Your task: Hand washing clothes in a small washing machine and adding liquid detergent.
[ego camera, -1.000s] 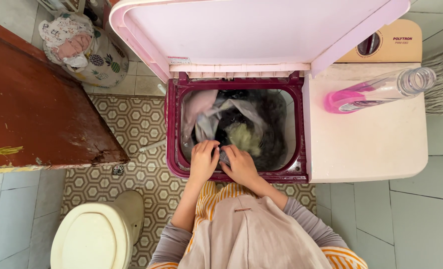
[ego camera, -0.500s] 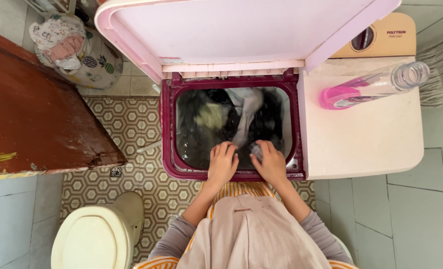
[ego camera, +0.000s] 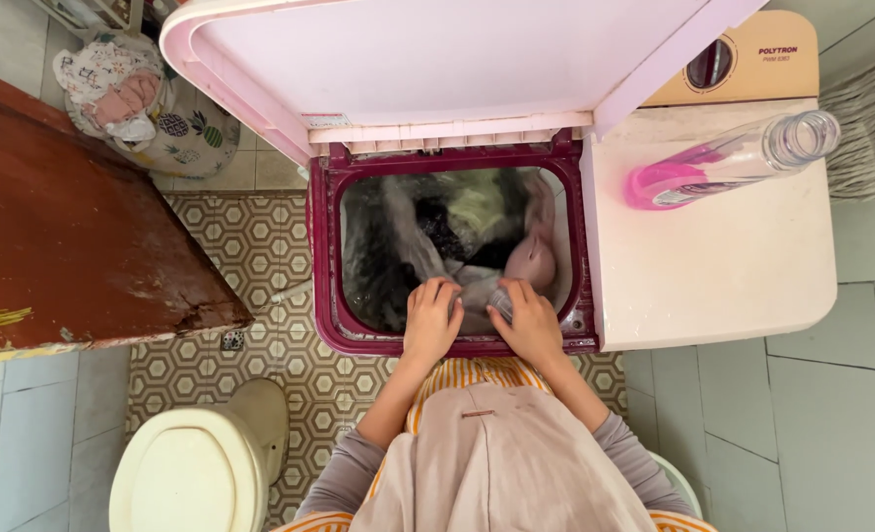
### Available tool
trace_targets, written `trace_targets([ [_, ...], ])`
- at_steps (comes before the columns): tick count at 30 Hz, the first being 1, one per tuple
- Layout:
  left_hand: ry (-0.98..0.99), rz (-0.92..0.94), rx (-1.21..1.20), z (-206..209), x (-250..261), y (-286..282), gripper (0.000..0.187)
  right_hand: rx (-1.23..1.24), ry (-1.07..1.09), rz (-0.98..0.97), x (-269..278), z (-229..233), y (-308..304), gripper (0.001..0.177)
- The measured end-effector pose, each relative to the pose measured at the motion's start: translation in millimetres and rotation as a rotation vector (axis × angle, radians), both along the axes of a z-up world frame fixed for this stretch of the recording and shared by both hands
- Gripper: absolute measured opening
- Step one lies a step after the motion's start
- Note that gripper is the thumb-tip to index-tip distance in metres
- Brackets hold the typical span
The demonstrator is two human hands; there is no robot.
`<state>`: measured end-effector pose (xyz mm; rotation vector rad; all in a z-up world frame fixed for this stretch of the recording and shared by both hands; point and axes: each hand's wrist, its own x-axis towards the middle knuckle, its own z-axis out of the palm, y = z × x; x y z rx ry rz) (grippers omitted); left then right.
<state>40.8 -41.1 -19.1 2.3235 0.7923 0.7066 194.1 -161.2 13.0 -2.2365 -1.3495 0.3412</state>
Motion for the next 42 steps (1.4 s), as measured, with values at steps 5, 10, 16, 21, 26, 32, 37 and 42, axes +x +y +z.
trace_targets([
  [5,-0.003,0.007,-0.018,-2.5,0.6,0.2,0.022,0.008,-0.022,0.014,2.9,-6.3,-1.2,0.045],
  [10,-0.002,0.005,-0.016,-1.1,1.1,0.1,0.023,-0.039,-0.002,0.007,2.7,-4.1,-1.2,0.047],
  [16,0.014,-0.001,-0.025,1.9,0.5,0.3,0.022,-0.054,0.017,-0.002,2.1,-3.1,-0.8,0.046],
  [21,0.014,-0.003,-0.017,-0.2,0.2,0.6,0.022,-0.025,-0.012,0.017,3.3,-6.8,-1.6,0.044],
  [26,0.016,0.002,-0.010,-2.4,0.1,1.0,0.022,-0.030,0.006,0.002,1.7,-3.2,-0.9,0.044],
  [32,0.026,0.002,-0.026,-4.0,0.3,0.8,0.023,-0.019,0.012,-0.003,1.5,-2.7,-0.6,0.045],
  [37,0.026,-0.001,-0.031,-2.8,0.2,1.1,0.023,-0.004,0.013,0.004,1.4,-2.4,-0.4,0.046],
  [42,0.030,0.002,-0.042,-2.3,0.0,1.2,0.023,0.006,0.007,0.006,1.4,-2.7,-0.4,0.046],
])
